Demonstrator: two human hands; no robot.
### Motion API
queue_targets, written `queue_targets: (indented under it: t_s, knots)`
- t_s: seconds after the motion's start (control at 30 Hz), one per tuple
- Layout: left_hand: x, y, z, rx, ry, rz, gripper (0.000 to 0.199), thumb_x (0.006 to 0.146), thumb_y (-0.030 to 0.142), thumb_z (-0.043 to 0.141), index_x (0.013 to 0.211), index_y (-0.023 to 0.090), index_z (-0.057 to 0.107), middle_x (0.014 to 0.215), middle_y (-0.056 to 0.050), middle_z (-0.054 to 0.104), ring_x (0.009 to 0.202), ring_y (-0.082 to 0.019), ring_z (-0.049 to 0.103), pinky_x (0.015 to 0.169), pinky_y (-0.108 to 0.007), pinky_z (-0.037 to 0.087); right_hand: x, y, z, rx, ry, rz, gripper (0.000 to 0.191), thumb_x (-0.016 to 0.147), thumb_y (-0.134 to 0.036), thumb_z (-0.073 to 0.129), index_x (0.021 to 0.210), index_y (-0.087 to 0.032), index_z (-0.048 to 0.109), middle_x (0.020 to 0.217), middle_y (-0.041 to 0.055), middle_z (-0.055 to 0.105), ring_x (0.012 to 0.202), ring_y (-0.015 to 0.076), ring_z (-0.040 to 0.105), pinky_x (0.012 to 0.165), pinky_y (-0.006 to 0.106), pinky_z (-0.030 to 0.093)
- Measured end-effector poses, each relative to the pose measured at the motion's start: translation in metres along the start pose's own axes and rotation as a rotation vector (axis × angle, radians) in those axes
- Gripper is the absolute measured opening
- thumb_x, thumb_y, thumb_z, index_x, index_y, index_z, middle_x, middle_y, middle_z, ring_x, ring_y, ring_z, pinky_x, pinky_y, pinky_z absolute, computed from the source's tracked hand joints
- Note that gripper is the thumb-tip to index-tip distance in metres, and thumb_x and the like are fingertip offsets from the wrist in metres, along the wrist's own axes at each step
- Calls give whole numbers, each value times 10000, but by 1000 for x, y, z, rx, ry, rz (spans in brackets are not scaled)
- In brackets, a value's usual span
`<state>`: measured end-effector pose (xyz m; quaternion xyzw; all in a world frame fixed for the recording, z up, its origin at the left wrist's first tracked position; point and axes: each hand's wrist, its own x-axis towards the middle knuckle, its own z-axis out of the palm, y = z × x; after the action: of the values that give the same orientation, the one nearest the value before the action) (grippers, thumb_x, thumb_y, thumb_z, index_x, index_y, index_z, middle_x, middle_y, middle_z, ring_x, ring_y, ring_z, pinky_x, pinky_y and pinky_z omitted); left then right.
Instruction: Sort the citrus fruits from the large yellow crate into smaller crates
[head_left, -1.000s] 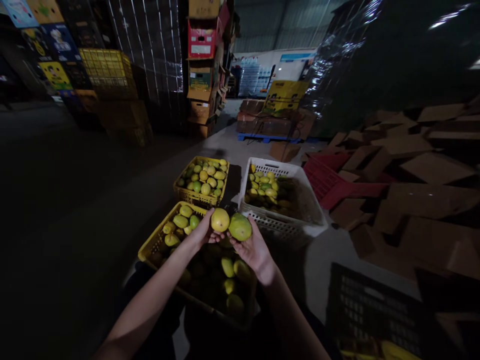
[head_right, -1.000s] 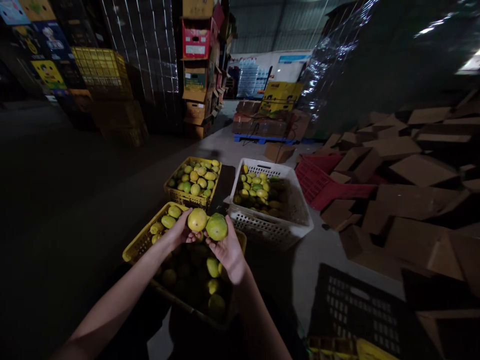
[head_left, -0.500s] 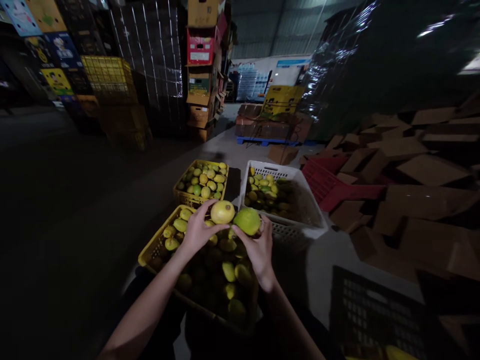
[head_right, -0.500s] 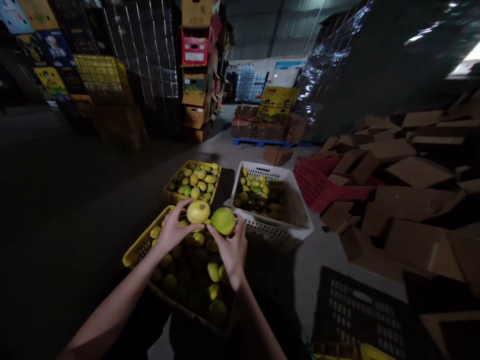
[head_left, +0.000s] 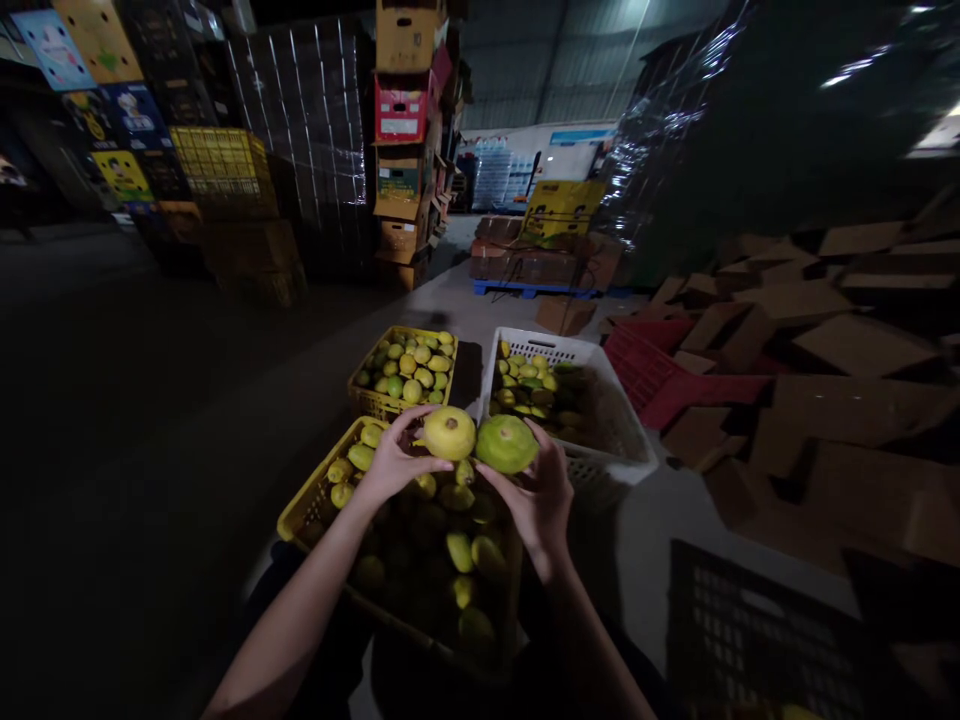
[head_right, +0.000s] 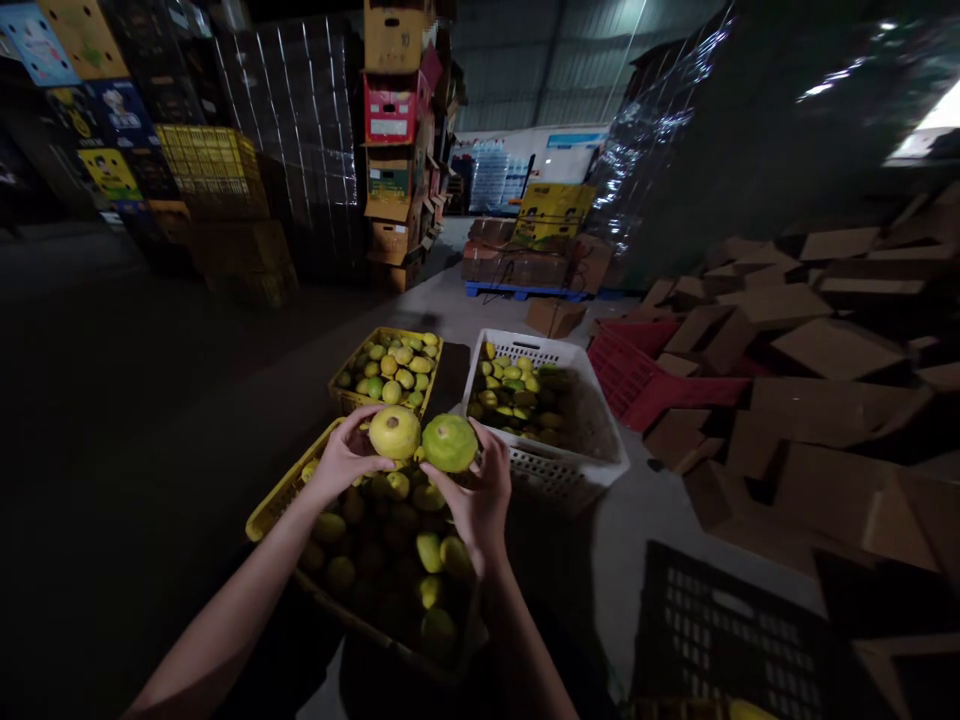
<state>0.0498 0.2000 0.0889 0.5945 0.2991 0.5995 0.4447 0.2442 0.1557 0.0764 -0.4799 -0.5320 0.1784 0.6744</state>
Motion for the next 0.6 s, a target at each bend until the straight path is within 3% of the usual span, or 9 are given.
queue_targets:
  t_s: [0.13,0.3,0.43,0.6]
  knots:
    - [2,3,-4,-141,0,-123,760,377,437,1027,1058,201,784,1143,-100,745,1086,-280,698,968,-396,575,8,-13,-9,274,-113,242,674,529,-310,951,1150,-233,703,1187,86,730,1071,279,691,900,416,603]
    - [0,6,-1,-296,35,-366,650,612,506,938,1171,224,764,1239,-108,737,1075,-286,716,856,-405,632,7,-21,-7,513,-54,503,478,593,-355,904,1022,-236,731,1083,60,780,968,263,735,839,390,608]
    - [-1,-5,8,-352,137,-458,629,659,515,907,1194,223,753,1255,-103,737,1099,-293,716,882,-410,632,4,-16,-1,525,10,612,467,573,-403,915,965,-216,746,1035,73,796,952,278,748,783,379,618]
    - [-7,-19,23,-396,171,-526,583,727,520,868,1205,215,732,1285,-121,723,1174,-306,689,986,-409,581,-2,-9,7,615,-24,770,424,660,-494,872,969,-230,751,906,57,809,904,286,767,746,394,631]
